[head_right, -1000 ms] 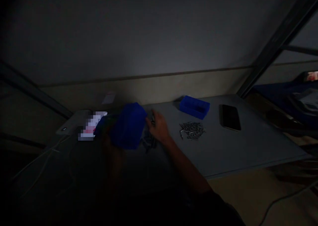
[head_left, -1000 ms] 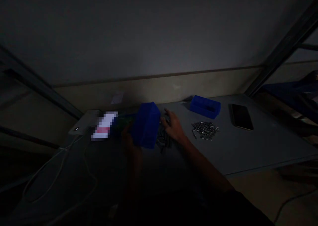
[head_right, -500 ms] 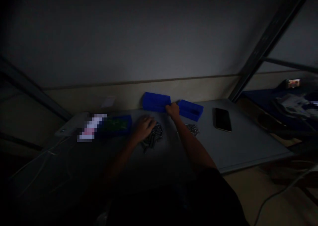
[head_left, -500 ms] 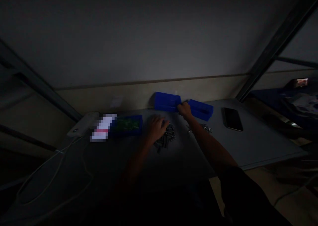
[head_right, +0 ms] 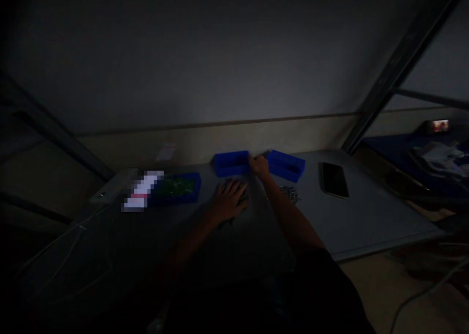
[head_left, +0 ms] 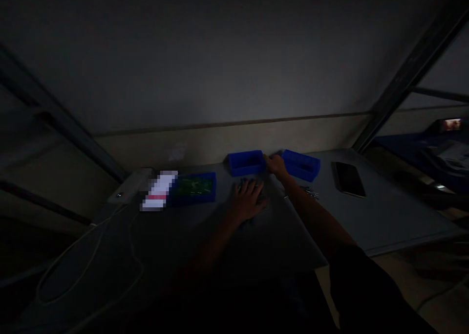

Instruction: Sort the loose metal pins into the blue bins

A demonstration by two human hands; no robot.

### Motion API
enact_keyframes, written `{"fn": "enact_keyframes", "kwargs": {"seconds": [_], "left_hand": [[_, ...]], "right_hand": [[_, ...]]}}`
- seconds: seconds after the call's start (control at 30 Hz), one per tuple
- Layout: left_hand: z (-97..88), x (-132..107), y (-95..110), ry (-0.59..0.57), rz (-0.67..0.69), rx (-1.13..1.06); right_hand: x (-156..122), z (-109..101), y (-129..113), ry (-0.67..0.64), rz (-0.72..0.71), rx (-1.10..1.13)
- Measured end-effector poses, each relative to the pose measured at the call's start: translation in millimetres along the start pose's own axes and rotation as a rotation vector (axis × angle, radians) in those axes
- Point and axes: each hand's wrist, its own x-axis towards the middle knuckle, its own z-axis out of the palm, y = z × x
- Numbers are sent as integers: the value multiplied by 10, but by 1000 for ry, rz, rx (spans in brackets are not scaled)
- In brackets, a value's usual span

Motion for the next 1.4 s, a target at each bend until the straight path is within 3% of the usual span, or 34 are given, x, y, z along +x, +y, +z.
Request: {"fn": "enact_keyframes", "kwargs": {"seconds": [0.17, 0.23, 0.43, 0.67, 0.97, 1.2, 1.4], "left_hand": [[9, -126, -28, 9, -1, -18], [9, -102, -47, 5, 8, -19], [17, 74, -80, 3, 9, -34], [46, 55, -77, 3, 58, -54], [50, 63, -107, 76, -78, -48], [100, 16, -105, 55, 79, -58], [109, -54, -62, 31, 162, -71]], "right_hand": [[-183, -277, 233, 296, -104, -329], [-262, -359, 366, 352, -88, -456], [-258, -407, 626, 150, -30, -622], [-108, -310, 524, 2, -279, -659], [10, -184, 419, 6, -552, -632], [2, 16, 233, -51, -834, -560], [24, 90, 298, -46, -860, -496]]}}
